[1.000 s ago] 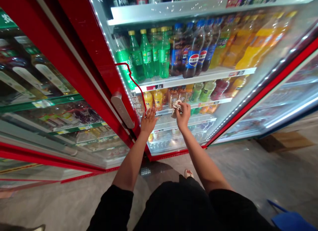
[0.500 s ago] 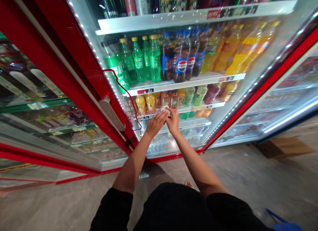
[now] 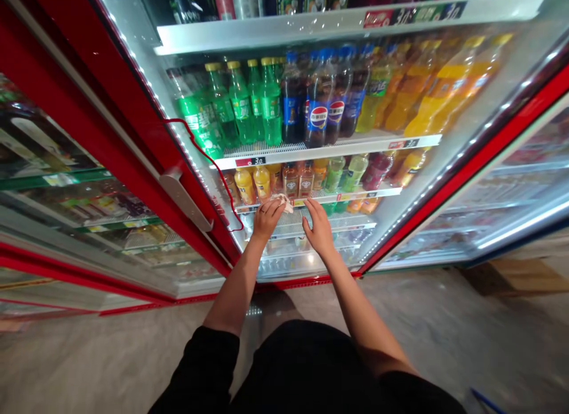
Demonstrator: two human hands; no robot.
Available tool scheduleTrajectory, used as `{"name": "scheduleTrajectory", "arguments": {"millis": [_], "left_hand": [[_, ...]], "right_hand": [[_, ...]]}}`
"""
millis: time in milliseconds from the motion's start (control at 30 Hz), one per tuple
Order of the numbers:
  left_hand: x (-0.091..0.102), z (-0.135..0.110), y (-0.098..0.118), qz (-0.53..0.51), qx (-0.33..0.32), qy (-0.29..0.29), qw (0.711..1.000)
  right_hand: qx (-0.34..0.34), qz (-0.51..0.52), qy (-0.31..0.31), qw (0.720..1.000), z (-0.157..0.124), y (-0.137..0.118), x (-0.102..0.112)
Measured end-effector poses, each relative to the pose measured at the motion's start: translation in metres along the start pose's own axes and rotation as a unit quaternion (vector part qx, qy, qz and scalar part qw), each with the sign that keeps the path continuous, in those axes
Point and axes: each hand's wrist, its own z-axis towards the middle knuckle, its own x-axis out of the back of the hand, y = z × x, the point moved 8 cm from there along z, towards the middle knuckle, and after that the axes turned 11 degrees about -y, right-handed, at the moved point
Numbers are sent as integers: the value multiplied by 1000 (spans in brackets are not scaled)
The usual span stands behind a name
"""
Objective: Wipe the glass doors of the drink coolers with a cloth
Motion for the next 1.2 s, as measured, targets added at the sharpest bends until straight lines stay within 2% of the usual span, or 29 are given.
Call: {"name": "scheduleTrajectory", "arguments": {"millis": [167,300,400,533,733,833,1000,1100,1200], "left_hand": [[2,9,7,5,1,7,1000],[10,8,5,2,62,45,997],[3,3,14,0,89,51,995],[-4,12,26,4,79,43,996],[9,14,28,46,116,130,984],[2,16,40,51,117,124,984],[0,38,57,41,87,98,990],[7,39,56,45,131,137,981],[3,27,61,38,173,178,968]], "right_hand": [[-3,-52,-26,998,-15,12,1],[3,-61,-29,998,-19,17,3],[12,-61,-38,997,-19,20,6],[18,-63,-47,997,-19,25,12],[22,-56,-50,997,-22,37,26],[16,-55,-44,997,-26,47,35],[14,-57,-41,997,-34,58,46],[22,-61,-46,997,-36,61,52],[24,-63,-50,996,-38,66,59]]}}
